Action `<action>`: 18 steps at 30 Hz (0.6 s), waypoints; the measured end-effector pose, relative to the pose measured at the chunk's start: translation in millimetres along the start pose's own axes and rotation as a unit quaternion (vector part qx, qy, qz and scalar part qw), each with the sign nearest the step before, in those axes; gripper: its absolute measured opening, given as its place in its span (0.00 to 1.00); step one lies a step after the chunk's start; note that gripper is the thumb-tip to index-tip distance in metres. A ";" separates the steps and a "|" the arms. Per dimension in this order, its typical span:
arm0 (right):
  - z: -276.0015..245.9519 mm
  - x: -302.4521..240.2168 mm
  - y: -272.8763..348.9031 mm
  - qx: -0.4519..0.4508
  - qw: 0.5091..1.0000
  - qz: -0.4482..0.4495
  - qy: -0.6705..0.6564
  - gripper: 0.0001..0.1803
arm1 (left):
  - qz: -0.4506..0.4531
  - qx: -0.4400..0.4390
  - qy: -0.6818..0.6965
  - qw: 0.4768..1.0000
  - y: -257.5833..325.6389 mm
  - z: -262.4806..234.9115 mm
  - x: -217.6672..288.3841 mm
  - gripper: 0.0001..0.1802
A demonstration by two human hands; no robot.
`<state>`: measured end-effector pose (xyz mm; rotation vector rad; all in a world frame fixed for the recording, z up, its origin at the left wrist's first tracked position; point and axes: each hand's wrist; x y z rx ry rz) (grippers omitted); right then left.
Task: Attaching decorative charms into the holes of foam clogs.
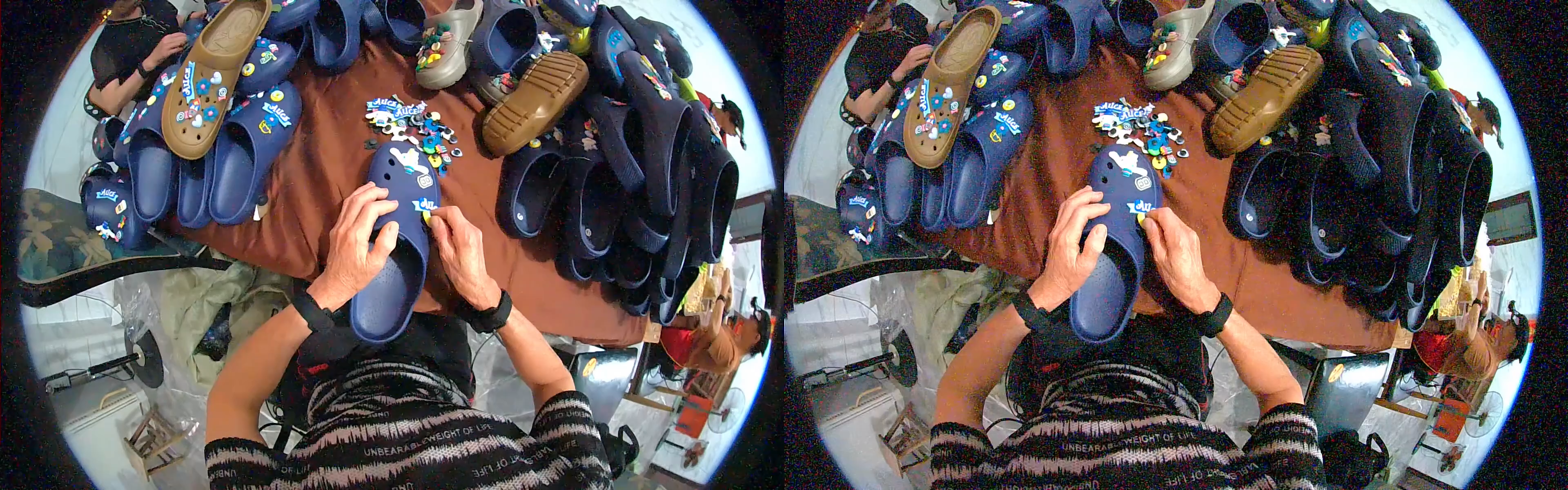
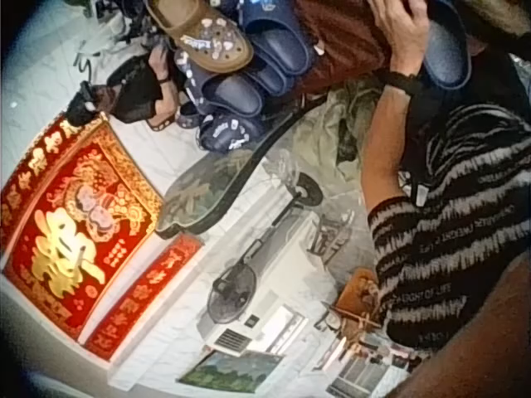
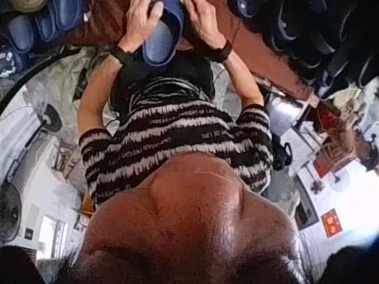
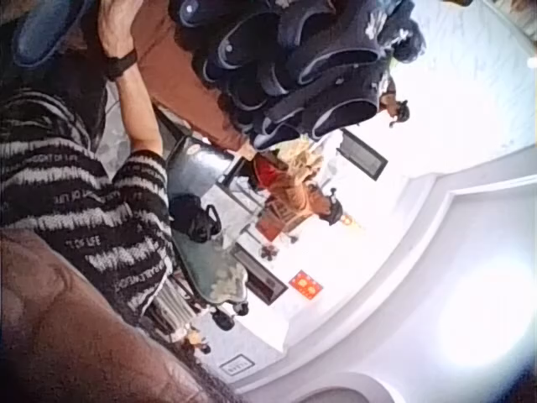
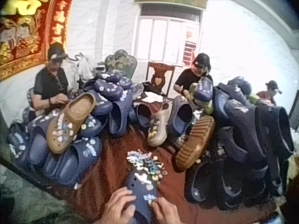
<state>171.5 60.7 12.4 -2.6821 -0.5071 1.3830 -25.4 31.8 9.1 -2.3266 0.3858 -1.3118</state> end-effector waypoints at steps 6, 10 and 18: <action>-3.8 1.5 -5.2 -0.015 0.999 -0.047 -0.005 0.07 | 0.000 0.004 -0.004 1.000 0.8 0.5 -1.1 0.14; -1.4 0.2 -12.5 -0.023 0.999 -0.018 -0.013 0.08 | -0.012 -0.009 0.002 1.000 2.1 0.4 -3.0 0.15; -9.2 9.1 -10.8 -0.080 0.950 0.133 -0.272 0.09 | 0.007 0.006 0.000 1.000 1.2 0.6 -1.5 0.14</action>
Point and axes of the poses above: each hand's wrist, its own y-axis away from the middle knuckle, its own z-axis out of the palm, x = y × z, and after that the axes turned 4 degrees about y, right-handed
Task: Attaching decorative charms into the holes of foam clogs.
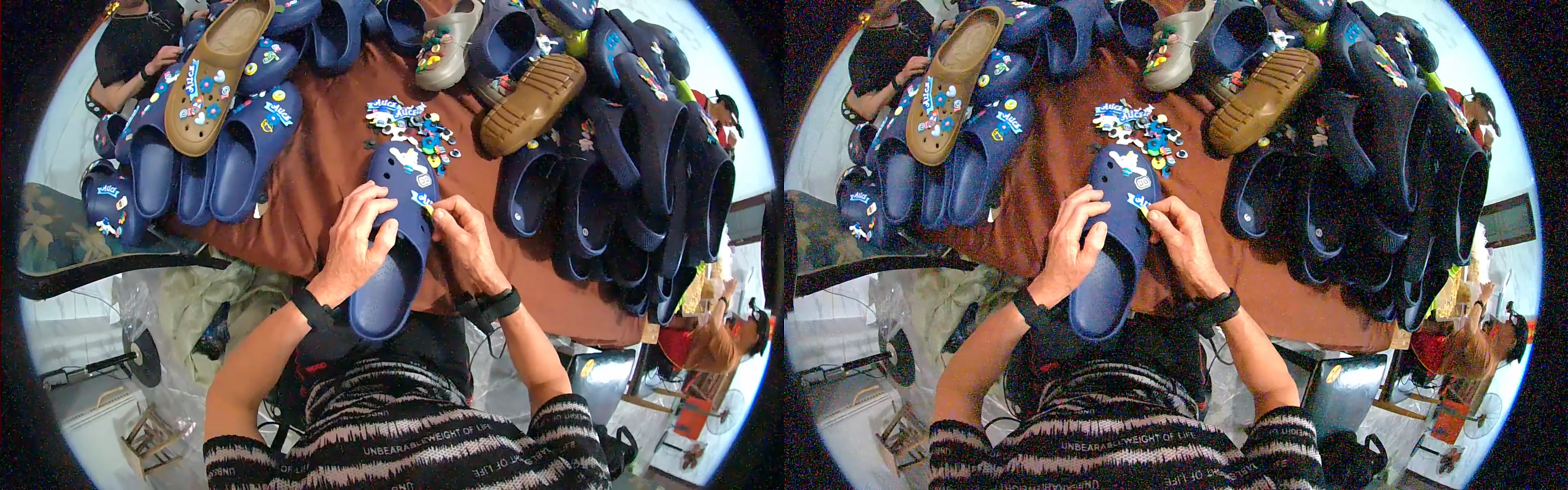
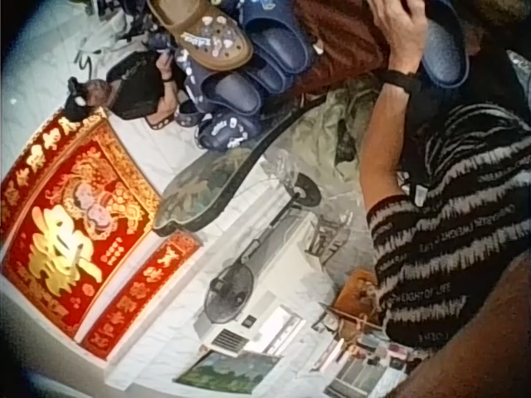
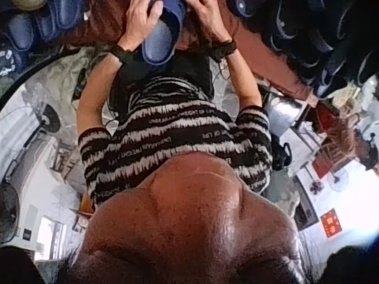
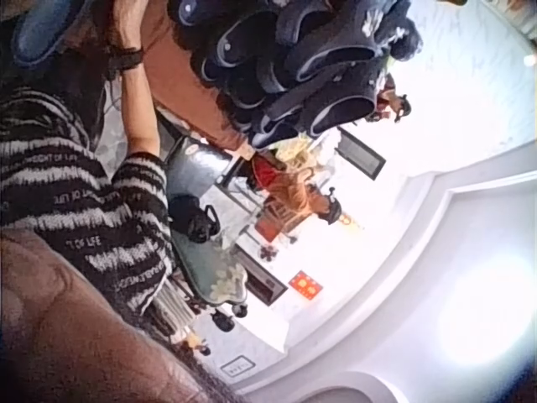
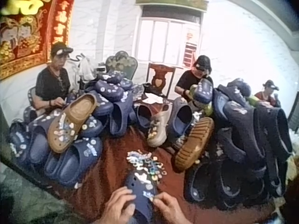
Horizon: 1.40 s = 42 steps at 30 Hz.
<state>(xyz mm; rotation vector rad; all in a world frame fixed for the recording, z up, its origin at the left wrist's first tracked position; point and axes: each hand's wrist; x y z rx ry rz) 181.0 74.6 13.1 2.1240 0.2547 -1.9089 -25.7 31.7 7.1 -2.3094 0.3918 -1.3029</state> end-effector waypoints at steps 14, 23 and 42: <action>-0.2 -2.4 2.1 0.018 0.935 -0.200 0.292 0.09 | 0.001 0.004 -0.002 1.000 -0.6 -0.7 -0.2 0.14; 2.8 1.3 7.5 0.031 0.926 -0.194 0.322 0.10 | 0.008 0.010 -0.004 1.000 -0.5 2.0 -0.1 0.13; -9.1 19.7 12.1 -0.017 0.970 0.066 -0.234 0.17 | -0.013 -0.016 0.001 1.000 0.3 -0.7 0.0 0.14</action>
Point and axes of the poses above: each hand's wrist, its own y-axis away from the middle knuckle, its own z-axis out of the palm, x = y × z, and after that the axes turned 4 degrees about y, right-handed
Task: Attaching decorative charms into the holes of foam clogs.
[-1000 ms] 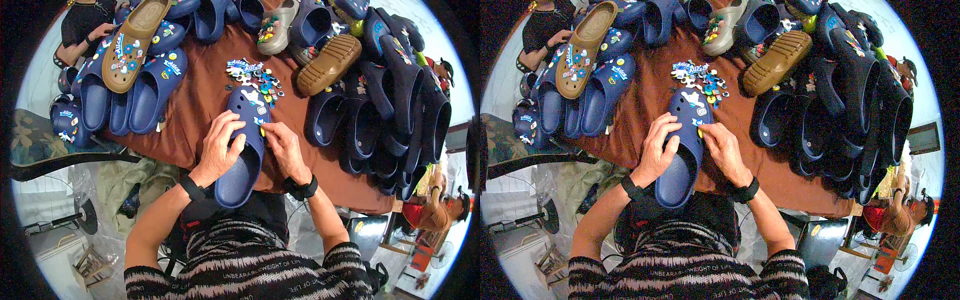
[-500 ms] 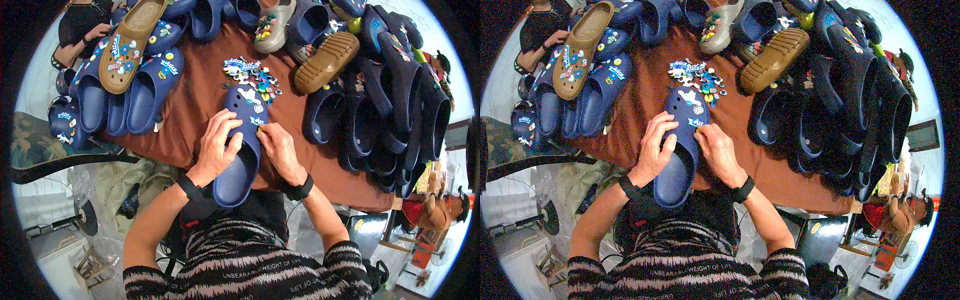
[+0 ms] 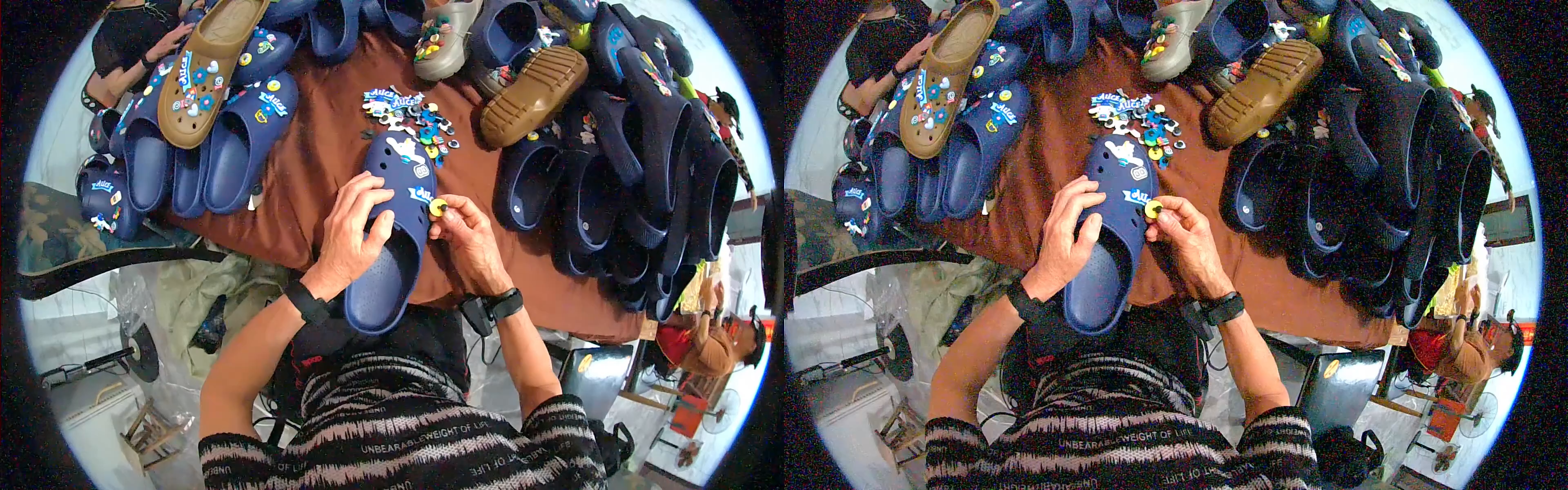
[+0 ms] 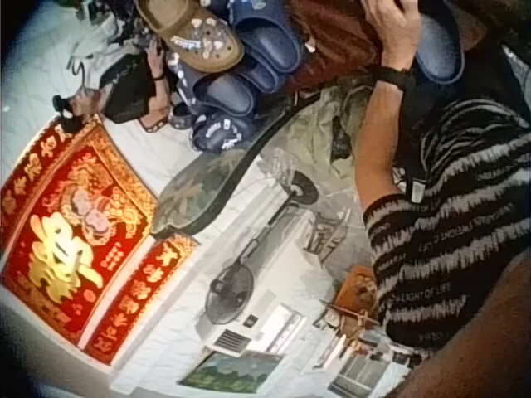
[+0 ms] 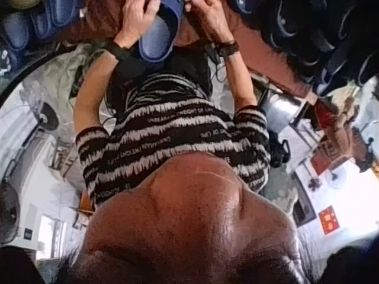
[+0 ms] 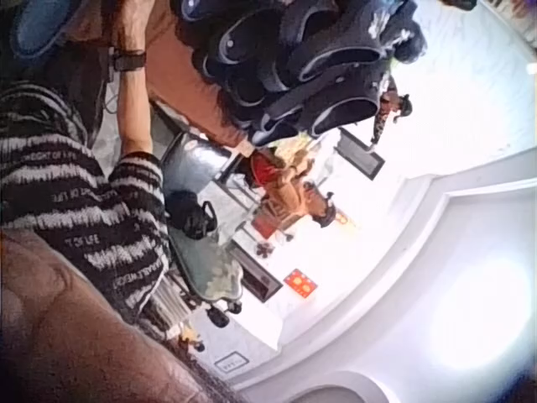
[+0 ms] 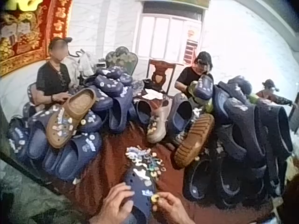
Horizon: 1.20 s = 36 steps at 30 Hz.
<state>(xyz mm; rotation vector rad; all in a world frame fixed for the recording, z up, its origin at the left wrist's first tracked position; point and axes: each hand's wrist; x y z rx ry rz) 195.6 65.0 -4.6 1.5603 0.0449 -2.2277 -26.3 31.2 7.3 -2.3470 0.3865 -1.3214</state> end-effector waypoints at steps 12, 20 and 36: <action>-0.1 -8.5 3.1 0.001 0.976 -0.079 0.205 0.12 | 0.006 0.003 -0.003 1.000 -0.5 0.2 -0.3 0.14; 14.2 -24.5 -2.6 0.025 0.899 -0.114 0.423 0.11 | -0.003 -0.003 0.003 1.000 0.1 -0.3 0.0 0.15; 16.8 -9.3 -13.5 0.031 0.969 -0.045 0.243 0.07 | -0.003 0.005 -0.006 1.000 1.7 0.7 -0.7 0.14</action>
Point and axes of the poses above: each hand's wrist, its own y-axis away from the middle knuckle, its own z-axis out of the palm, x = y × z, and after that the axes turned 4 degrees about y, right-handed
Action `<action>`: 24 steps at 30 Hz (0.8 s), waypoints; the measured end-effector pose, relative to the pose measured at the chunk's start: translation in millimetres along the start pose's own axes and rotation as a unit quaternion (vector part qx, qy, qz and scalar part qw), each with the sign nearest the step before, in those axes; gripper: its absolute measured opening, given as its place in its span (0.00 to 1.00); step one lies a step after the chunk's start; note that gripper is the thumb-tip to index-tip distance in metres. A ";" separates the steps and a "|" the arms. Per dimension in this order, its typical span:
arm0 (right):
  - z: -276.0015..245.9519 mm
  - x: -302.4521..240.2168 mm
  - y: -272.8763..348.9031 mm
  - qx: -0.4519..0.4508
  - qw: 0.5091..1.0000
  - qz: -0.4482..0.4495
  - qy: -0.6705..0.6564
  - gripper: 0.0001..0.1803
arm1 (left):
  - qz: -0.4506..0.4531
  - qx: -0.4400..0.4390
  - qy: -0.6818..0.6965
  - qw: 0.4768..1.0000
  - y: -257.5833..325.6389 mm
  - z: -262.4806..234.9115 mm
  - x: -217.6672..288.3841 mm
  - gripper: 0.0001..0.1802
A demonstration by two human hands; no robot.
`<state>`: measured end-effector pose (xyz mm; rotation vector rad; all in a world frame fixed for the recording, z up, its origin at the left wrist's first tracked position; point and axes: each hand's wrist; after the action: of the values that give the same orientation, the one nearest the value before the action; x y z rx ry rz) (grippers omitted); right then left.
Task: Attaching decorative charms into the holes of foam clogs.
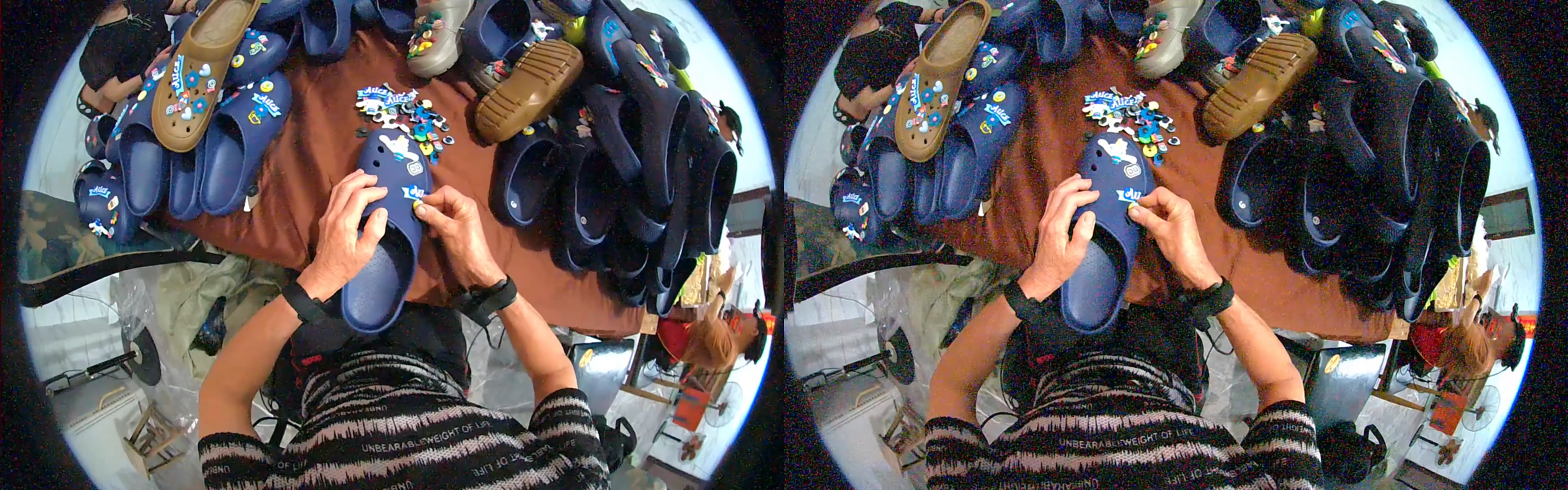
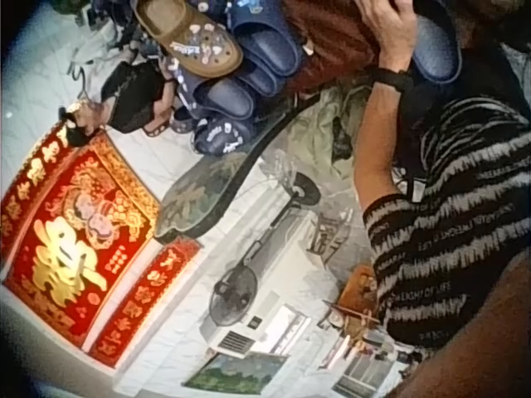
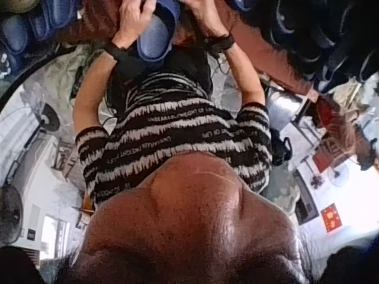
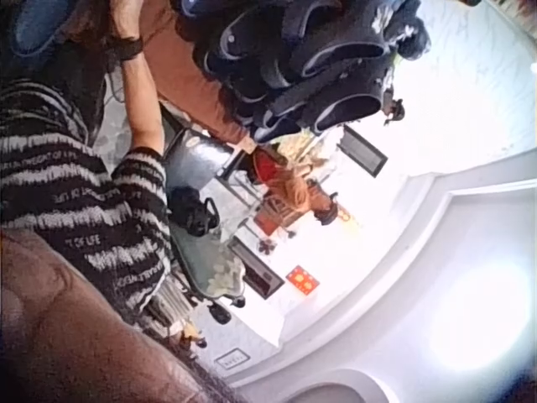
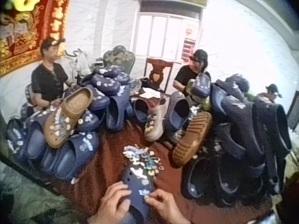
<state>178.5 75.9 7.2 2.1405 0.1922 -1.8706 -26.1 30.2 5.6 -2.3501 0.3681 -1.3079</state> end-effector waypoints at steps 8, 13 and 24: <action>8.3 -12.2 11.5 0.073 0.953 -0.102 0.278 0.10 | 0.023 0.002 -0.018 1.000 -2.6 -0.2 -0.6 0.14; 2.1 -12.2 22.2 0.045 0.912 -0.189 0.360 0.08 | 0.023 0.004 -0.003 1.000 -2.8 1.6 0.4 0.13; -6.1 -3.7 19.2 0.031 0.888 -0.241 0.391 0.10 | 0.024 0.005 -0.006 1.000 -2.3 0.8 -0.9 0.13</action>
<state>189.2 59.8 14.0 2.9811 0.9093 -1.0666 -25.8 32.8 5.7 -2.3252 0.4100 -1.2708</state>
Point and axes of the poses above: each hand's wrist, its own y-axis away from the middle knuckle, its own z-axis out of the palm, x = y × z, and after that the axes turned 4 degrees about y, right-handed
